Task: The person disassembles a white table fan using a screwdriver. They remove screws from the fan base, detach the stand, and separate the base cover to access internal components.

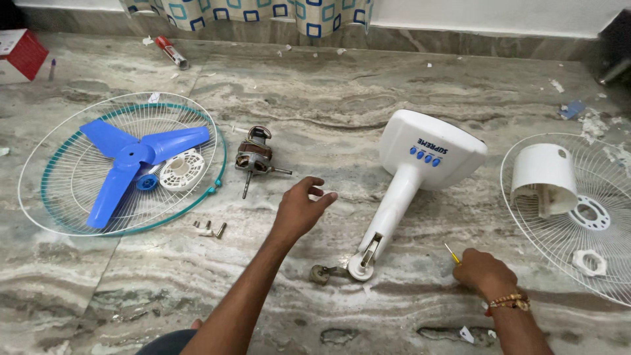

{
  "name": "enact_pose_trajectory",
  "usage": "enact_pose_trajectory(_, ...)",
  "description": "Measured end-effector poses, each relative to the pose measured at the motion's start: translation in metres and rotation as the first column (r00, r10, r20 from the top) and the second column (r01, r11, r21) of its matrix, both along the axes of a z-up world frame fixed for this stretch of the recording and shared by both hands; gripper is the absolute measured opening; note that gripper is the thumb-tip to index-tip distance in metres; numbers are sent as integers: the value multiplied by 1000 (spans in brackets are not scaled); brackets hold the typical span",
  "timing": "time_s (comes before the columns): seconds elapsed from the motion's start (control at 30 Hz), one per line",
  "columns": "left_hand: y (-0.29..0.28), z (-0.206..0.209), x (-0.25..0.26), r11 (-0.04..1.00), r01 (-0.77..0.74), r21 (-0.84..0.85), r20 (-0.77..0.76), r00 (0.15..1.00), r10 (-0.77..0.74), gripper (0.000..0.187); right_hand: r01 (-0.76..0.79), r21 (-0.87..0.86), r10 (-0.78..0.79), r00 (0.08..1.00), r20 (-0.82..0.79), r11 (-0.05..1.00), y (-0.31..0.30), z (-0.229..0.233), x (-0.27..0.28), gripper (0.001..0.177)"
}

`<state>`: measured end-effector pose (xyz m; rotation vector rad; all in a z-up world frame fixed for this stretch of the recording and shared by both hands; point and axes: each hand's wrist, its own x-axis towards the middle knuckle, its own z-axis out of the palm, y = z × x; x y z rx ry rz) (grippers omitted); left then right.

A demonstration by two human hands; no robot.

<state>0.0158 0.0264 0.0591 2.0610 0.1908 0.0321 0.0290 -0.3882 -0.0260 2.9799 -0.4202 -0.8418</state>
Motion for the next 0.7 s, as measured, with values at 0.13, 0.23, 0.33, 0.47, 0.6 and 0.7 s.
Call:
enact_pose_trajectory(0.13,-9,-1,-2,987,129,93,-50,991,-125,83,38,-19,-39,998,-56,999,-7,15,2,47)
enact_pose_trajectory(0.23,-22,-6,-6,967,225,122,-109,971,-212,103,32,-18,-32,999,-24,999,-2,28,-1,52)
enact_pose_trajectory(0.33,-39,-16,-16,940,299,166,-53,954,-294,117,90,10,-90,993,82,996,12,47,-2,57)
enact_pose_trajectory(0.47,-58,-29,-31,906,380,187,-62,925,-375,130,68,142,-118,917,381,988,31,78,-7,63)
enact_pose_trajectory(0.6,-68,-38,-33,850,433,299,-27,895,-446,136,-117,438,-224,727,650,891,44,100,-7,66)
enact_pose_trajectory(0.7,-69,-43,-33,764,513,391,-157,855,-494,136,-330,618,-388,548,741,714,55,108,1,82)
